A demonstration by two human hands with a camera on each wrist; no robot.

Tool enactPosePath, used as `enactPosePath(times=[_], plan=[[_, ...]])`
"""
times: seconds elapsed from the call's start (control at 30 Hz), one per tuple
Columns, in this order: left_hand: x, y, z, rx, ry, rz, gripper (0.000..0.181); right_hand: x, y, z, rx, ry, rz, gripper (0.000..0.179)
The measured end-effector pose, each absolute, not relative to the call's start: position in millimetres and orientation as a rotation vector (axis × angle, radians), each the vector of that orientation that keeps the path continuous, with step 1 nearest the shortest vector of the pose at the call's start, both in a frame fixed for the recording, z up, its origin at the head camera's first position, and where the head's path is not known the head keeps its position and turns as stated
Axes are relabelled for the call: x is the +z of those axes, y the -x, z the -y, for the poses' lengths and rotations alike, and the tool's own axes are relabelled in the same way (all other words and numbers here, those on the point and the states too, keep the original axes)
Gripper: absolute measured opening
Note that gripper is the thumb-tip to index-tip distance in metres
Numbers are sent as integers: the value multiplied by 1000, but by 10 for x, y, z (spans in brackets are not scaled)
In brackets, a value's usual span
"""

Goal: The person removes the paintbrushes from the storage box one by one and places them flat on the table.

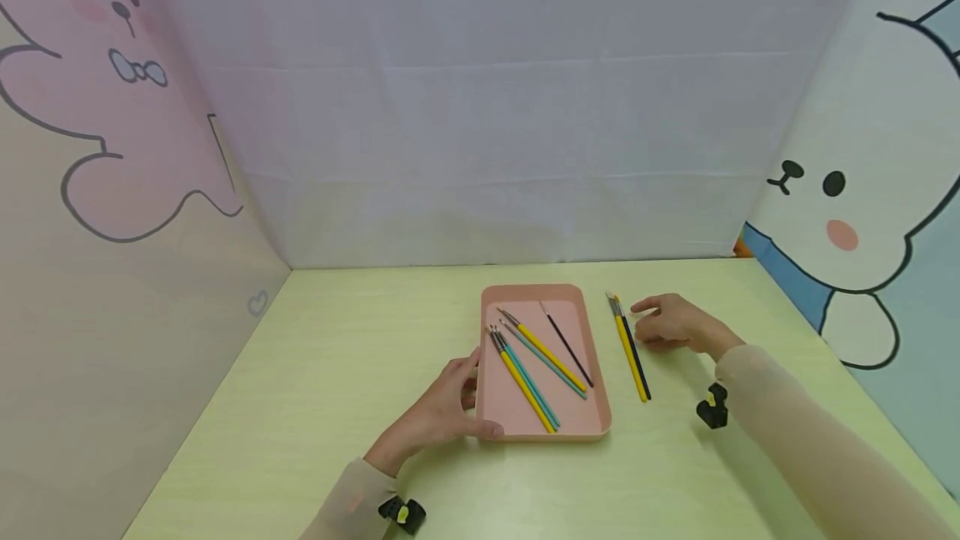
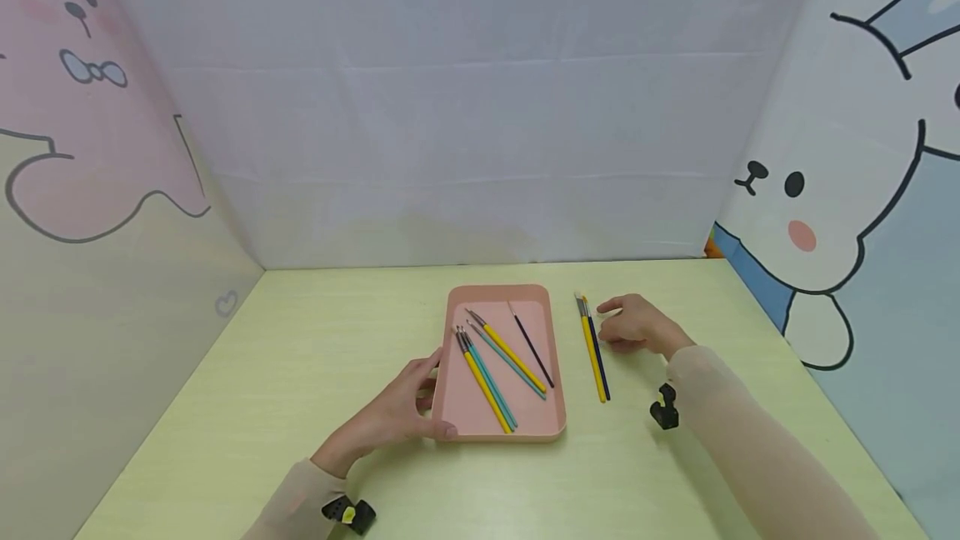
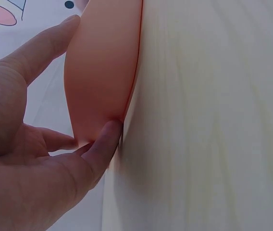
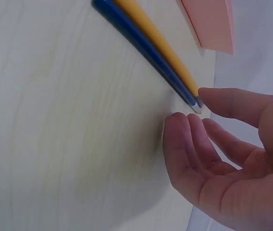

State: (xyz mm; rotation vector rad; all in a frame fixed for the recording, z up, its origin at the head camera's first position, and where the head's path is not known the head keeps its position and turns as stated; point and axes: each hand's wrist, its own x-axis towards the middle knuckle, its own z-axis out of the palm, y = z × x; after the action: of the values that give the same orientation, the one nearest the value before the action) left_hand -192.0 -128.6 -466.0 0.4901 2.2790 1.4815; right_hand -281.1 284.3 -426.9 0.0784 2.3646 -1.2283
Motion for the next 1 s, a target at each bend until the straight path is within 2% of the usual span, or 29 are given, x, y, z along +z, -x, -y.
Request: enactPosePath(times=[0.23, 0.5, 1.0], plan=[[-4677, 1916, 1290, 1481, -485, -2278, 125, -4091, 2787, -2810, -1198, 26, -2461, 64], [-4669, 1901, 1286, 1474, -478, -2271, 126, -3902, 2741, -2534, -1209, 215, -2506, 59], [-4682, 1889, 1279, 1474, -469, -2240, 126, -3855, 2835, -1987, -1197, 357, -2526, 56]])
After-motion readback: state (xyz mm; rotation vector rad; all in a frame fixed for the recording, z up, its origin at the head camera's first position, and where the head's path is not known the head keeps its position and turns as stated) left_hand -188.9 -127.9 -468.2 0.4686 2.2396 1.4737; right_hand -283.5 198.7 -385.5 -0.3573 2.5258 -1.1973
